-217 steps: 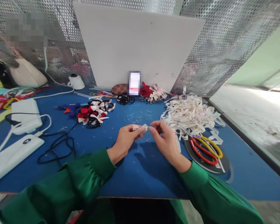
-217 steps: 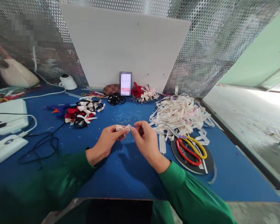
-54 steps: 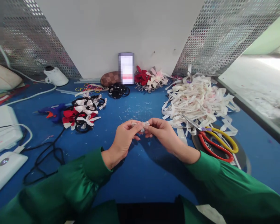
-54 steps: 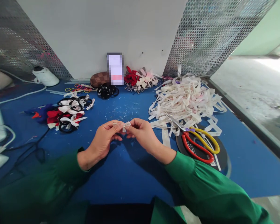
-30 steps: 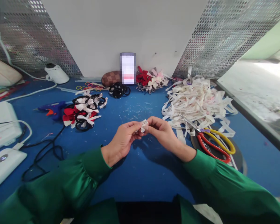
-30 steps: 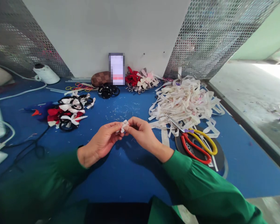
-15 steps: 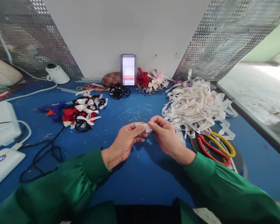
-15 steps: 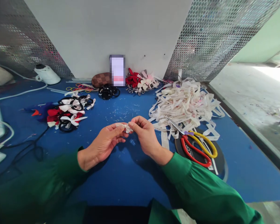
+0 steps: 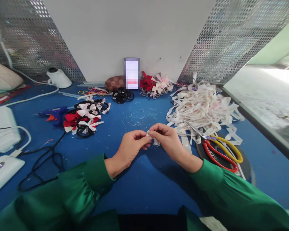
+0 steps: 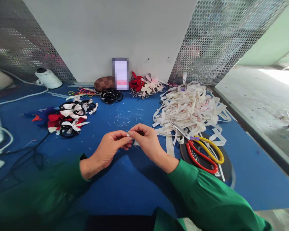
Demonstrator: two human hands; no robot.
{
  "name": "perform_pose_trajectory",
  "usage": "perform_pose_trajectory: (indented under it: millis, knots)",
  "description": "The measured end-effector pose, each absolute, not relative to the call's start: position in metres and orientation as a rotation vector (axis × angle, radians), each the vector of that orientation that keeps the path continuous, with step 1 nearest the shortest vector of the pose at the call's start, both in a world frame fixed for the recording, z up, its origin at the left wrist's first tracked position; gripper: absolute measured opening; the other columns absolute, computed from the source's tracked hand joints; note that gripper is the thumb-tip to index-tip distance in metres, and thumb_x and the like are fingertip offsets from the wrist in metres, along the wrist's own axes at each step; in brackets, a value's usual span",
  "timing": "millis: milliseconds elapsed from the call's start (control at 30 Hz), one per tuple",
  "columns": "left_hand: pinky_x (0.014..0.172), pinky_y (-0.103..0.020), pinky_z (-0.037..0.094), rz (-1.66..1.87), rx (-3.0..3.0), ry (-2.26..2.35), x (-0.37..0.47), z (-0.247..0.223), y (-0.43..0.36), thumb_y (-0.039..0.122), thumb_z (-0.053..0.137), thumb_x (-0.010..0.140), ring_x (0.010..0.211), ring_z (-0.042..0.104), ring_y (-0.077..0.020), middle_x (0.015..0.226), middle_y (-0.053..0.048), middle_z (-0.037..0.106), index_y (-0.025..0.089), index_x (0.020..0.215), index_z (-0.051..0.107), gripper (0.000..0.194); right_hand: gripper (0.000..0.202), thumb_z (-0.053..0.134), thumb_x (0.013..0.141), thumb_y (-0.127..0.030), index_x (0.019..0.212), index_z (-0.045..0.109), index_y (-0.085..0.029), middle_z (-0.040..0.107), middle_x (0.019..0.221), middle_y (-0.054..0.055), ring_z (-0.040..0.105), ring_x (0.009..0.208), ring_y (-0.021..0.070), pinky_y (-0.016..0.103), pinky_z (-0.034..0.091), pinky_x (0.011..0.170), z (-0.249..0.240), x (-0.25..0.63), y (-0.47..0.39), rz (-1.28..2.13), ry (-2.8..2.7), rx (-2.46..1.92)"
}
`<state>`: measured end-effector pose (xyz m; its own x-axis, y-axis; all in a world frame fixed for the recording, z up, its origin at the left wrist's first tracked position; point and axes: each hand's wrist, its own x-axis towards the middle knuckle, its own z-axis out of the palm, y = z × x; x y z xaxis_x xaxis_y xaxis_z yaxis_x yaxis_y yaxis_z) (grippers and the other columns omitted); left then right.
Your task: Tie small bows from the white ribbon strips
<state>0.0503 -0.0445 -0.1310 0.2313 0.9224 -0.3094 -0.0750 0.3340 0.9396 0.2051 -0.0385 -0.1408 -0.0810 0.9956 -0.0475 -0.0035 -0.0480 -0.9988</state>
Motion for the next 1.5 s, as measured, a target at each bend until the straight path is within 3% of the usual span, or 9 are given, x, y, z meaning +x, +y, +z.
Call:
perform_pose_trajectory:
  millis: [133, 300, 400, 800, 1167, 1367, 1500]
  knots:
    - [0.057, -0.025, 0.049, 0.907, 1.079, 1.185, 0.049, -0.132, -0.044, 0.039, 0.077, 0.075, 0.063, 0.062, -0.0142, 0.07, -0.003, 0.069, 0.016, 0.079, 0.073, 0.024, 0.017, 0.076, 0.072, -0.033, 0.07, 0.067, -0.019, 0.061, 0.066, -0.003, 0.051, 0.062, 0.0116, 0.026, 0.04, 0.059, -0.141, 0.205, -0.037, 1.323, -1.196, -1.186]
    - [0.061, -0.024, 0.05, 0.944, 1.171, 1.189, 0.048, -0.135, -0.042, 0.034, 0.073, 0.08, 0.061, 0.062, -0.0128, 0.064, -0.001, 0.068, 0.017, 0.074, 0.071, 0.018, 0.012, 0.077, 0.069, -0.028, 0.067, 0.068, -0.019, 0.064, 0.07, -0.001, 0.054, 0.069, 0.0125, 0.027, 0.043, 0.067, -0.139, 0.206, -0.038, 1.448, -1.047, -1.127]
    - [0.063, -0.024, 0.05, 0.94, 1.181, 1.198, 0.048, -0.135, -0.043, 0.034, 0.074, 0.08, 0.061, 0.061, -0.0125, 0.064, -0.001, 0.068, 0.017, 0.072, 0.07, 0.019, 0.011, 0.077, 0.068, -0.026, 0.068, 0.068, -0.019, 0.063, 0.068, -0.002, 0.052, 0.065, 0.0112, 0.026, 0.042, 0.064, -0.139, 0.206, -0.039, 1.521, -0.928, -1.11]
    - [0.065, -0.025, 0.048, 0.888, 1.298, 1.2, 0.049, -0.143, -0.044, 0.034, 0.07, 0.082, 0.064, 0.06, -0.0128, 0.067, 0.001, 0.065, 0.017, 0.076, 0.067, 0.019, 0.029, 0.079, 0.068, -0.04, 0.07, 0.061, -0.018, 0.053, 0.06, -0.005, 0.041, 0.053, 0.008, 0.024, 0.031, 0.051, -0.147, 0.198, -0.043, 1.472, -0.834, -1.17]
    - [0.072, -0.029, 0.044, 1.012, 2.165, 1.031, 0.042, -0.138, -0.05, 0.021, 0.058, 0.092, 0.074, 0.059, -0.0153, 0.079, -0.003, 0.068, 0.018, 0.081, 0.064, 0.013, 0.036, 0.089, 0.055, -0.038, 0.064, 0.061, -0.016, 0.053, 0.057, -0.005, 0.042, 0.053, 0.0068, 0.023, 0.032, 0.053, -0.137, 0.195, -0.047, 1.68, -0.654, -1.125]
    - [0.068, -0.027, 0.047, 1.109, 1.698, 1.311, 0.042, -0.142, -0.043, 0.029, 0.062, 0.091, 0.069, 0.06, -0.0143, 0.076, -0.001, 0.068, 0.019, 0.083, 0.066, 0.014, 0.035, 0.082, 0.068, -0.047, 0.077, 0.069, -0.017, 0.064, 0.072, 0.0, 0.055, 0.063, 0.0097, 0.024, 0.04, 0.059, -0.138, 0.201, -0.039, 1.609, -0.807, -1.093]
    - [0.066, -0.027, 0.048, 1.084, 1.438, 1.316, 0.043, -0.142, -0.04, 0.037, 0.066, 0.087, 0.068, 0.06, -0.0147, 0.074, 0.0, 0.067, 0.018, 0.084, 0.067, 0.019, 0.035, 0.084, 0.065, -0.045, 0.077, 0.068, -0.017, 0.064, 0.07, -0.001, 0.059, 0.062, 0.011, 0.025, 0.042, 0.059, -0.137, 0.204, -0.039, 1.663, -0.886, -1.166]
